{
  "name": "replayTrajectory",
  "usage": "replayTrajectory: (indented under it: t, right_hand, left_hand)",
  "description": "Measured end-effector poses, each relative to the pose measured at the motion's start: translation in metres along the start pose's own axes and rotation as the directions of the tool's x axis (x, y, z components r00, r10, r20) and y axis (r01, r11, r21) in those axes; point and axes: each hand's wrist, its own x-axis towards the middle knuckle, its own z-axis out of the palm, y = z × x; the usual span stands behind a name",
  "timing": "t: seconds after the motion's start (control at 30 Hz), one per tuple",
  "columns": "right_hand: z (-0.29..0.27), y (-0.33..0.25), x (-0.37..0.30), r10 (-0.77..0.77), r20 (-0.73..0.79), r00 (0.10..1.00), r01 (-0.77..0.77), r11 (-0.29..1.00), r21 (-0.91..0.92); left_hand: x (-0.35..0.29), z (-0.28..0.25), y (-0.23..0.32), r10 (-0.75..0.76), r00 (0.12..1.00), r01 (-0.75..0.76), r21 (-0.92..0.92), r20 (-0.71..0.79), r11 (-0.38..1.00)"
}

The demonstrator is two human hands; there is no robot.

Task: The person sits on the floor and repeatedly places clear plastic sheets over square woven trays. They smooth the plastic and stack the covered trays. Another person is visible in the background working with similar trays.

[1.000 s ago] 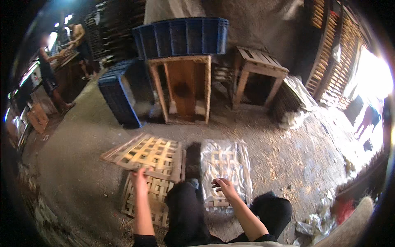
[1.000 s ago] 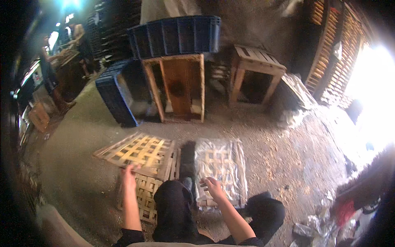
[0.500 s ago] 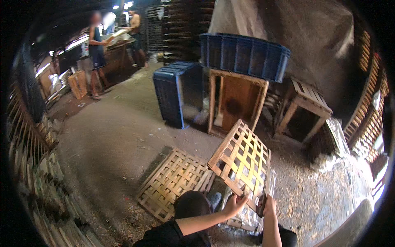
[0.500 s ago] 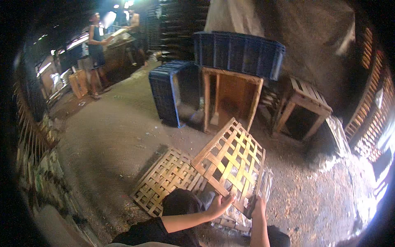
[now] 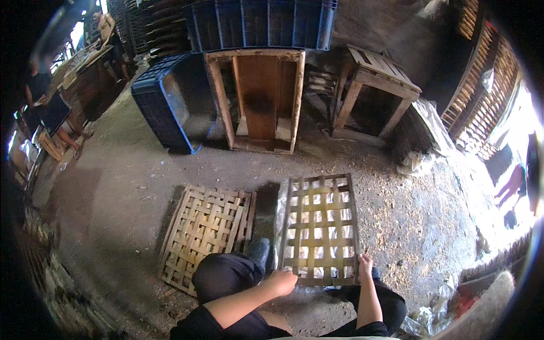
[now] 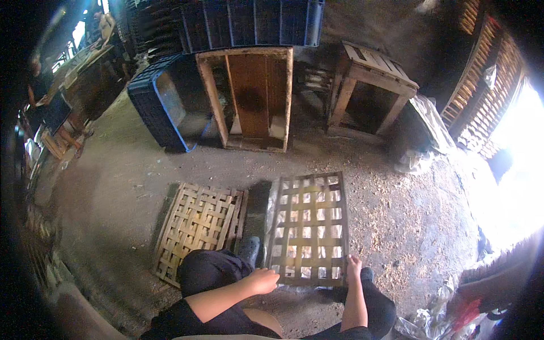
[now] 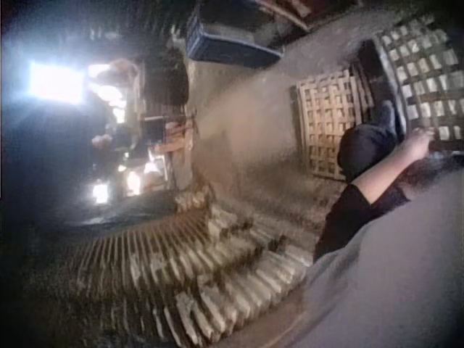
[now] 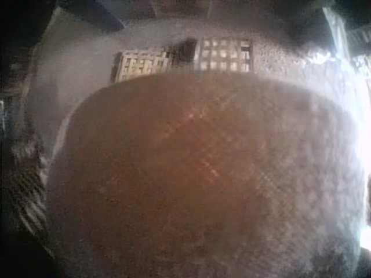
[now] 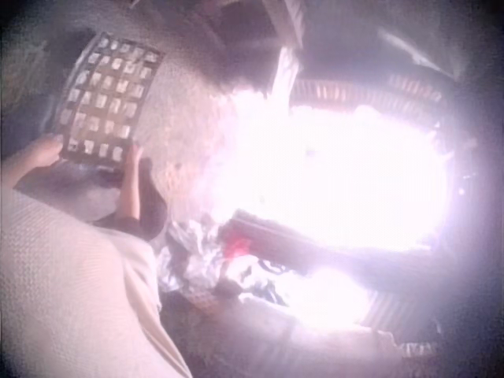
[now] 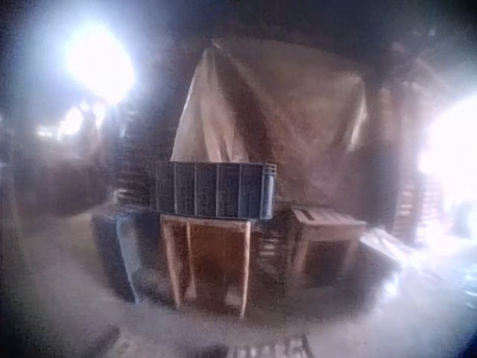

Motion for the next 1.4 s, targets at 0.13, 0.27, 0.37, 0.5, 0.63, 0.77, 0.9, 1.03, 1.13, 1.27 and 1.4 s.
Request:
replayTrajectory:
  t: [0.13, 0.27, 0.37, 0.5, 0.63, 0.77, 0.9, 1.03, 1.13, 1.27, 1.4]
  right_hand:
    - [0.004, 0.050, 0.016, 0.099, 0.054, 0.994, -0.102, 0.992, 0.071]
    - [-0.006, 0.113, 0.042, -0.014, -0.055, 0.998, 0.014, 1.000, 0.012]
    - [0.019, 0.115, 0.037, 0.009, 0.005, 1.000, -0.010, 0.997, 0.075]
    - [0.020, 0.112, 0.035, 0.135, 0.016, 0.991, -0.135, 0.974, 0.181]
    - [0.017, 0.102, 0.030, 0.133, 0.045, 0.990, -0.139, 0.973, 0.186]
    - [0.029, 0.073, 0.030, 0.197, -0.001, 0.980, -0.187, 0.928, -0.322]
    - [0.003, 0.074, 0.057, 0.272, -0.077, 0.959, -0.221, 0.549, -0.806]
    - [-0.074, 0.009, 0.068, 0.245, 0.033, 0.969, -0.078, 0.430, -0.899]
    - [-0.152, -0.068, 0.047, 0.043, -0.152, 0.987, -0.154, 0.477, -0.865]
    - [-0.287, -0.081, -0.027, -0.060, -0.446, 0.893, -0.312, 0.631, -0.710]
    - [-0.357, -0.004, -0.109, -0.053, -0.646, 0.762, -0.424, 0.713, -0.559]
  left_hand:
    - [0.013, -0.002, 0.008, 0.091, 0.993, -0.093, 0.021, 0.077, 0.995]
    - [0.033, -0.014, 0.025, 0.048, 0.955, -0.067, 0.057, 0.293, 0.996]
    - [0.025, -0.003, 0.018, -0.012, 0.960, -0.006, 0.062, 0.281, 0.998]
    - [0.027, -0.002, 0.019, -0.017, 0.948, 0.002, 0.049, 0.317, 0.999]
    - [0.022, 0.001, 0.018, -0.008, 0.956, -0.019, 0.089, 0.294, 0.996]
    - [0.020, -0.001, 0.016, -0.023, 0.939, -0.016, 0.110, 0.343, 0.994]
    - [0.042, -0.009, 0.035, 0.034, 0.916, -0.100, 0.146, 0.400, 0.984]
    - [0.059, -0.001, 0.047, 0.091, 0.941, -0.144, 0.143, 0.326, 0.979]
    - [0.068, -0.004, 0.059, 0.114, 0.950, -0.152, 0.114, 0.290, 0.982]
    - [0.088, 0.004, 0.084, 0.200, 0.914, -0.232, 0.049, 0.352, 0.972]
    - [0.109, 0.032, 0.074, 0.232, 0.930, -0.231, -0.038, 0.283, 0.972]
